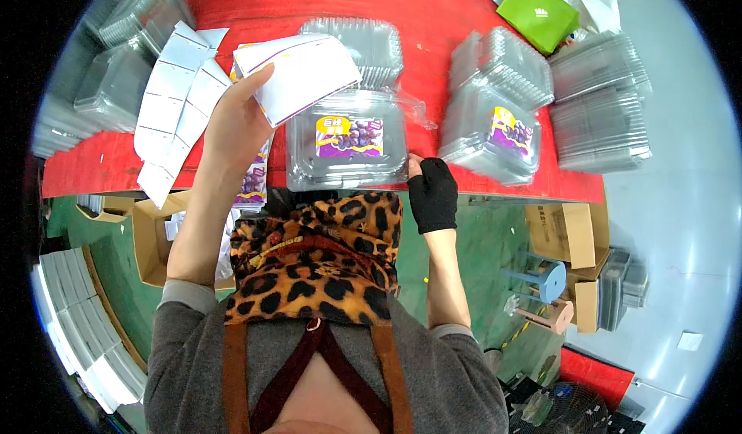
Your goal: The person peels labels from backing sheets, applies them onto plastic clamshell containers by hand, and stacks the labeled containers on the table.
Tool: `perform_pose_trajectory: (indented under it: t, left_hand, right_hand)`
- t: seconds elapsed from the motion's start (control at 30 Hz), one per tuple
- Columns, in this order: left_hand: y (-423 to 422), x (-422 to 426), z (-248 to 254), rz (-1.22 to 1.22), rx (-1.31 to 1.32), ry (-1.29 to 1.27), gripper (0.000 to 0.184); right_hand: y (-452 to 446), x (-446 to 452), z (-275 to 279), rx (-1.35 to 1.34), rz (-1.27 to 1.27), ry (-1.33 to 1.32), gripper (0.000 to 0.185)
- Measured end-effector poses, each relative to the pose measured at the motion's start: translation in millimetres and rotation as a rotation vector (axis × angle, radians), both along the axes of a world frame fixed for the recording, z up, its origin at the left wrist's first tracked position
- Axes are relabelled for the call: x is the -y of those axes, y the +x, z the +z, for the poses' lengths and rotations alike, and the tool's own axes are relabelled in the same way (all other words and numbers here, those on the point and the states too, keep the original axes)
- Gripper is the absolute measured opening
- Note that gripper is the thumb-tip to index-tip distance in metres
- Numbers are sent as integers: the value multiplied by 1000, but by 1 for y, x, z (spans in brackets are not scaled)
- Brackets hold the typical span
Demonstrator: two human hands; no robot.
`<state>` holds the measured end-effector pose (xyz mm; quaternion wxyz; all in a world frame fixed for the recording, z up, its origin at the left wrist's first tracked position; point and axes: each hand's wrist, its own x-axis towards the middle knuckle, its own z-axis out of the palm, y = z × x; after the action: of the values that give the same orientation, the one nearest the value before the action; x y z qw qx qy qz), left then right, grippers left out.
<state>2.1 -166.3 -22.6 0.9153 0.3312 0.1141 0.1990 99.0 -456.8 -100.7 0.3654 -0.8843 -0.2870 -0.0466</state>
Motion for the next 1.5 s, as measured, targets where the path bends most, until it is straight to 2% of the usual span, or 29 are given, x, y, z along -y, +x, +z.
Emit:
perform_pose_trajectory:
  t: [0.1,0.2,0.3,0.4,0.6,0.7,0.8,0.9,1.0,1.03,1.07,1.17,1.23,1.33,1.4,1.43,1.5]
  left_hand:
    - [-4,3,4,3,-31,15,36]
    - [-7,3,5,15,-41,7,38]
    - [-11,5,5,15,-34,21,39]
    - [-12,8,8,14,-48,33,40]
    - [-14,12,11,2,-82,45,42]
    - [-15,12,10,6,-80,40,43]
    - [-16,10,9,19,-77,22,42]
    - [-18,8,9,9,-71,8,40]
    - [-19,7,6,0,-68,26,39]
    - [-19,5,3,-6,-66,42,39]
    - [-20,2,-1,-12,-63,58,38]
    - [-44,-9,-17,128,-338,981,34]
    - [-56,-7,-8,91,-277,604,31]
    - [-63,3,-10,92,-186,210,28]
    - [-62,13,-15,109,-202,39,28]
    - [-58,24,-8,204,-212,24,29]
    - [-54,26,-15,205,-122,58,28]
  right_hand:
    - [5,5,-6,-16,36,1,23]
    - [7,3,-3,-123,57,153,23]
    - [8,4,-8,-292,-46,238,24]
    - [8,11,-5,-255,-61,32,26]
    - [5,13,-9,-198,14,134,27]
    - [7,16,-5,-411,0,220,28]
    - [10,16,10,-594,-52,193,28]
    - [17,19,4,-718,-48,376,32]
    - [31,19,3,-940,27,532,31]
    - [37,21,-6,-955,138,619,36]
    - [39,24,-9,-1013,138,685,37]
    - [36,15,3,-1166,98,842,39]
    - [32,11,12,-1230,12,903,41]
    - [30,12,16,-1170,88,871,42]
    - [32,13,15,-1107,146,800,46]
    - [33,14,16,-1073,174,763,49]
    - [20,8,26,-808,49,640,41]
